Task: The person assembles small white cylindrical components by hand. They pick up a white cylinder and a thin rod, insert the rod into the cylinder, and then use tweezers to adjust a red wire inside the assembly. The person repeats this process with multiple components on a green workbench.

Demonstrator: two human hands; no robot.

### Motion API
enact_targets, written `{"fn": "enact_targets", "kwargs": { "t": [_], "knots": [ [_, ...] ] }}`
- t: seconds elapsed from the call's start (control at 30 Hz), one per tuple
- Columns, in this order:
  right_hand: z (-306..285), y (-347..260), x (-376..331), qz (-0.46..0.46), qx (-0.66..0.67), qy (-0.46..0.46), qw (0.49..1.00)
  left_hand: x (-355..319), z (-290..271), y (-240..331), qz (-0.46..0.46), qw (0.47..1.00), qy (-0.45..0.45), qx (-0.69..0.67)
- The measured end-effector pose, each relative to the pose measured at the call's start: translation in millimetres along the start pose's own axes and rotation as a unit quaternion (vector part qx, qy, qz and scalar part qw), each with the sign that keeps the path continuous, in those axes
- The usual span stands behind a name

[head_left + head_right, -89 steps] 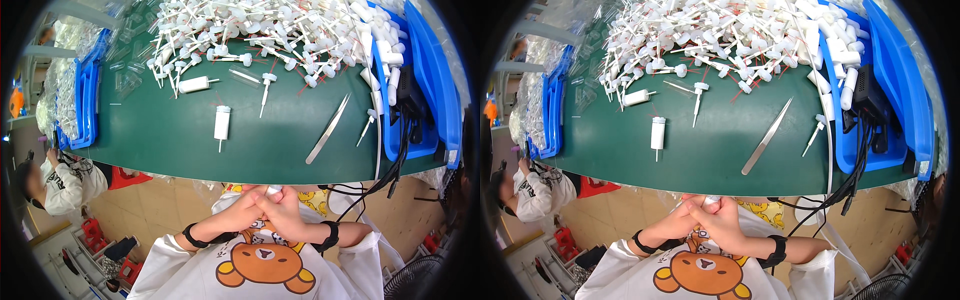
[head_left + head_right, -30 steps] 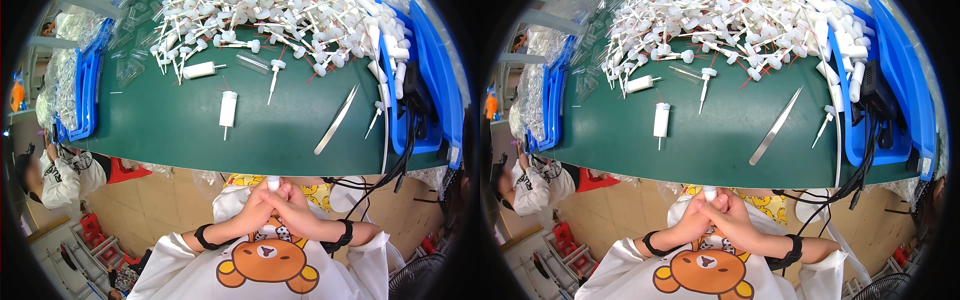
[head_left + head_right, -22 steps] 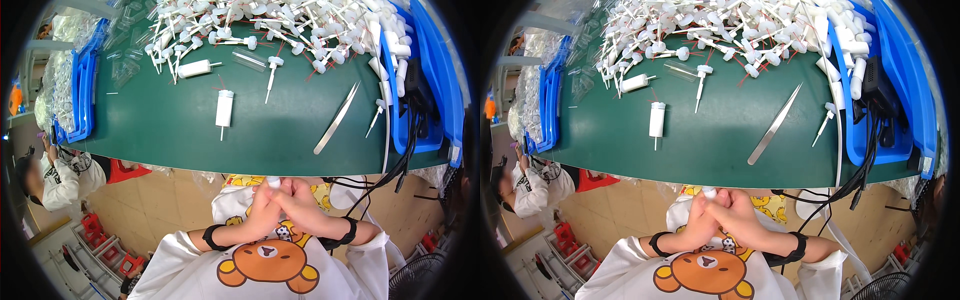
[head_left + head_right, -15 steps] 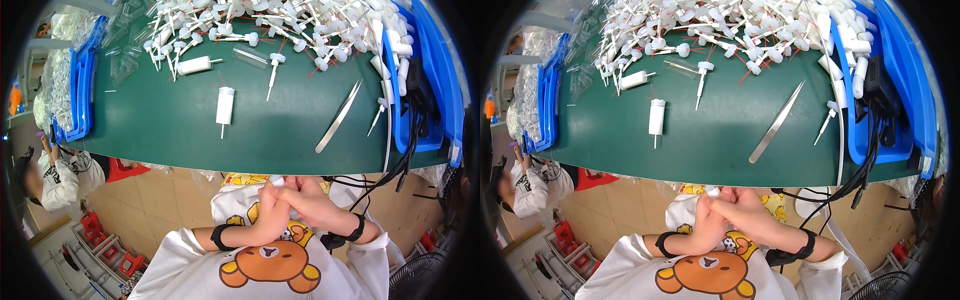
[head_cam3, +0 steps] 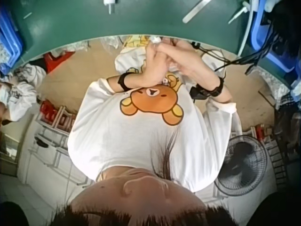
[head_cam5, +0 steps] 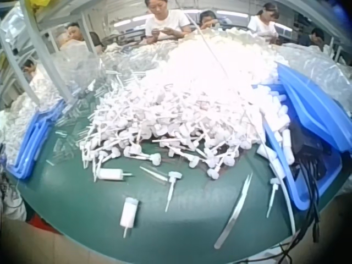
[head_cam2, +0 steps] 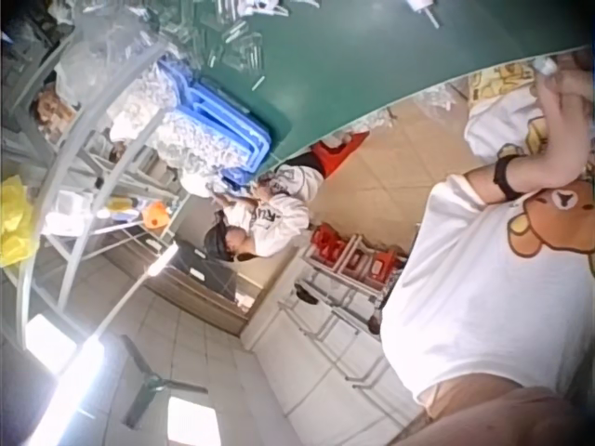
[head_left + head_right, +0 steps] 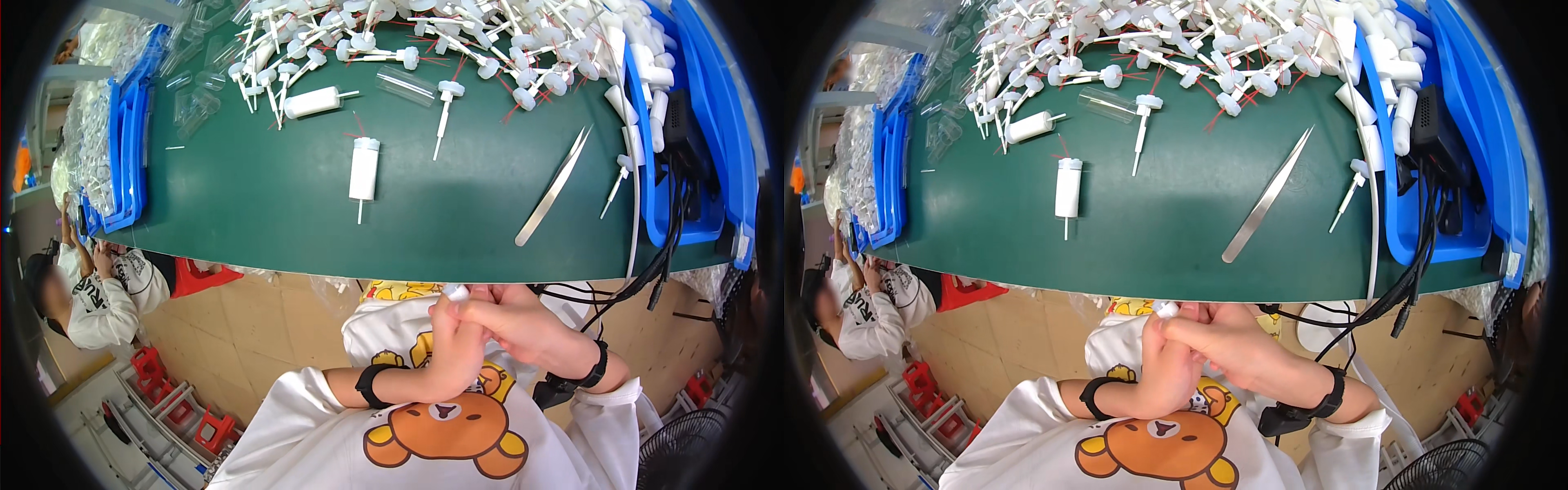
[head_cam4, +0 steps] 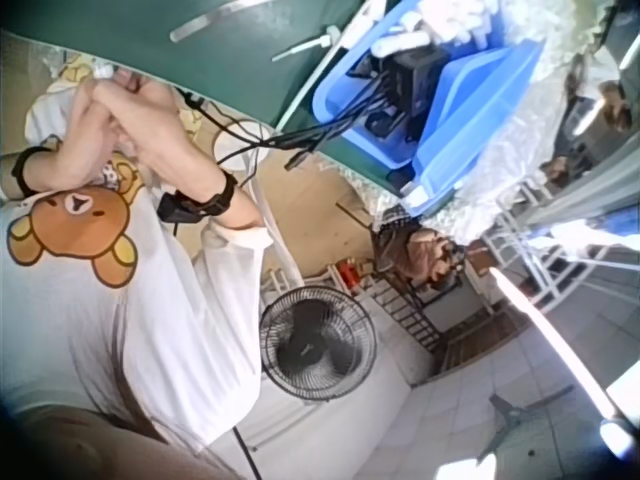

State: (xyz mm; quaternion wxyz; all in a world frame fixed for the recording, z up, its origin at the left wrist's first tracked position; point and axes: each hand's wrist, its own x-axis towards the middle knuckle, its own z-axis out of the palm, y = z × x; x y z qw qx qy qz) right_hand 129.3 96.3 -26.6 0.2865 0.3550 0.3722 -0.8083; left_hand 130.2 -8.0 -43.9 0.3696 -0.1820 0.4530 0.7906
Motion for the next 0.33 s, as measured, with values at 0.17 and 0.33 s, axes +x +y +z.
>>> {"fn": "enact_targets", "kwargs": {
  "t": [0.17,0.33],
  "knots": [
    [1.1,1.0,1.3,0.048,0.001,-0.001,0.999,-0.6,-3.8,17.6,-0.068,0.997,-0.003,0.043],
    [16.3,7.7,3.0,0.049,0.051,0.041,0.997,1.9,-13.2,34.5,-0.133,0.991,-0.012,0.023]
  ]
}}
